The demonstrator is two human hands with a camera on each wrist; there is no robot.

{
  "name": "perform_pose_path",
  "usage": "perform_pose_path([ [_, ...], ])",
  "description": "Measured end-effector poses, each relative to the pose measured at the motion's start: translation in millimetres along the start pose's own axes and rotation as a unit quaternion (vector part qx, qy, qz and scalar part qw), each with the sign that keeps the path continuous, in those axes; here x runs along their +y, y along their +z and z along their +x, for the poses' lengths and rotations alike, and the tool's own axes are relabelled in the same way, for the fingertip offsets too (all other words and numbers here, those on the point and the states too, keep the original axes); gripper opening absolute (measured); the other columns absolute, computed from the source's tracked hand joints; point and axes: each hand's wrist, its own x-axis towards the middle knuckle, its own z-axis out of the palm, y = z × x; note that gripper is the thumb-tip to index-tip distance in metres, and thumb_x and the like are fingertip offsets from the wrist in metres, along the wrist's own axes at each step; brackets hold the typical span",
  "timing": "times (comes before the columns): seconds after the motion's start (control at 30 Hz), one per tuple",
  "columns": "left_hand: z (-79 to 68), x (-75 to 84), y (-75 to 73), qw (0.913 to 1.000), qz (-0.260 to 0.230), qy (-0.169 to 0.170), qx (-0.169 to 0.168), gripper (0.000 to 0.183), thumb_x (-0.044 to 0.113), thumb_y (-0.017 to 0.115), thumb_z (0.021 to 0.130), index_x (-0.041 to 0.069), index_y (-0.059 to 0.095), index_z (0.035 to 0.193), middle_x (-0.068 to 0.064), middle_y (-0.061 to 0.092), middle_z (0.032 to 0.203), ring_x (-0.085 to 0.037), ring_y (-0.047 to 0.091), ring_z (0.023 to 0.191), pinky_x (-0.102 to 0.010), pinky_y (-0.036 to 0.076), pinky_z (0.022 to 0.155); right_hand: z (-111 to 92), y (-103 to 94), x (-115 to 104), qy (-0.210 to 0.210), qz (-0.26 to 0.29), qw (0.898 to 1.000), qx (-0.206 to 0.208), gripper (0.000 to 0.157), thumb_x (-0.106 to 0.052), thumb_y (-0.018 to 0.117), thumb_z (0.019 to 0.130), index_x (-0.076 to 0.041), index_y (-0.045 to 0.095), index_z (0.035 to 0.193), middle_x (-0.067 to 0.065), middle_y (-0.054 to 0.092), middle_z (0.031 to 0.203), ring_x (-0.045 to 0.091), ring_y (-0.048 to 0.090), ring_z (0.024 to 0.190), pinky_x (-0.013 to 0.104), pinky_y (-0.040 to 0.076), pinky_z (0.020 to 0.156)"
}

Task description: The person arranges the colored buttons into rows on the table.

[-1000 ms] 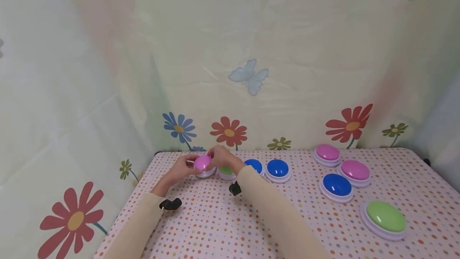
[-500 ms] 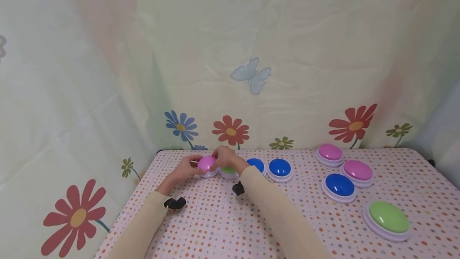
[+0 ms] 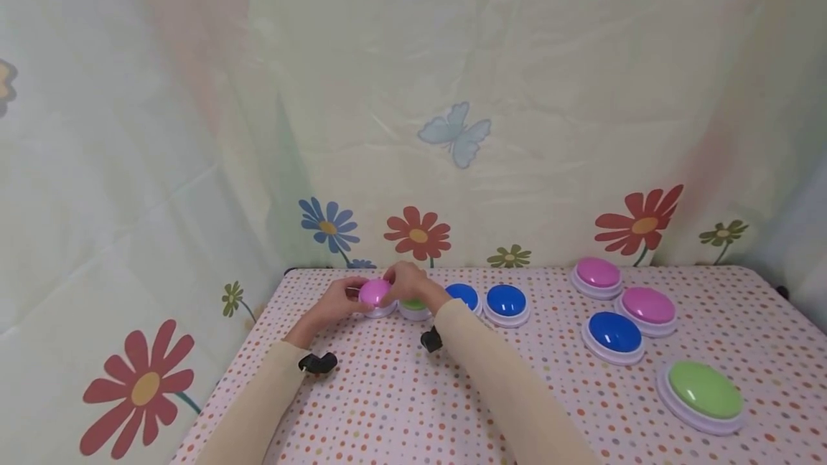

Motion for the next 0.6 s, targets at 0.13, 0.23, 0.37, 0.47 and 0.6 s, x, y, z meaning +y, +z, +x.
perform_pose_path([
  [0.13,-2.6,-3.7,1.6,0.9999,-0.007,0.007,-0.007,0.061,0.021,0.083,0.079,0.003,0.056,0.131,-0.01,0.06,0.121,-0.023,0.06,0.102,-0.037,0.052,0.085,-2.6,5.6,3.4,0.005,0.0,1.0,0.007,0.052,-0.022,0.086,0.075,-0.006,0.065,0.12,0.004,0.064,0.109,0.02,0.058,0.1,0.037,0.05,0.089],
  [0.23,-3.0,-6.1,2.2,0.9999,-0.004,0.01,-0.01,0.062,0.022,0.083,0.079,0.004,0.056,0.132,-0.01,0.06,0.121,-0.023,0.06,0.102,-0.036,0.052,0.085,-1.0,8.1,5.4,0.009,-0.004,1.0,0.01,0.052,-0.024,0.086,0.075,-0.007,0.065,0.12,0.003,0.064,0.109,0.02,0.057,0.1,0.036,0.05,0.089],
  [0.37,-2.8,-4.4,0.5,0.9999,-0.003,0.012,-0.004,0.061,0.022,0.082,0.08,0.005,0.056,0.132,-0.009,0.06,0.122,-0.022,0.06,0.103,-0.035,0.052,0.086,2.4,6.9,4.2,0.008,-0.011,1.0,0.01,0.055,-0.024,0.086,0.075,-0.007,0.064,0.122,0.004,0.064,0.112,0.021,0.057,0.103,0.038,0.05,0.09],
  [0.47,-2.5,-2.0,-0.4,0.9999,-0.01,0.005,-0.007,0.062,0.022,0.082,0.08,0.005,0.055,0.133,-0.009,0.059,0.123,-0.021,0.059,0.105,-0.035,0.051,0.087,0.2,3.6,1.6,0.007,-0.02,1.0,0.009,0.057,-0.025,0.086,0.075,-0.007,0.063,0.124,0.005,0.063,0.115,0.022,0.056,0.106,0.039,0.049,0.091],
  [0.6,-0.4,1.8,-3.0,0.9997,-0.012,-0.007,-0.022,0.069,0.023,0.081,0.081,0.003,0.048,0.139,-0.01,0.056,0.128,-0.024,0.056,0.111,-0.036,0.05,0.09,-6.3,-7.3,-3.5,0.001,-0.021,1.0,0.012,0.058,-0.026,0.084,0.078,-0.006,0.06,0.127,0.007,0.061,0.12,0.025,0.055,0.11,0.04,0.048,0.092],
])
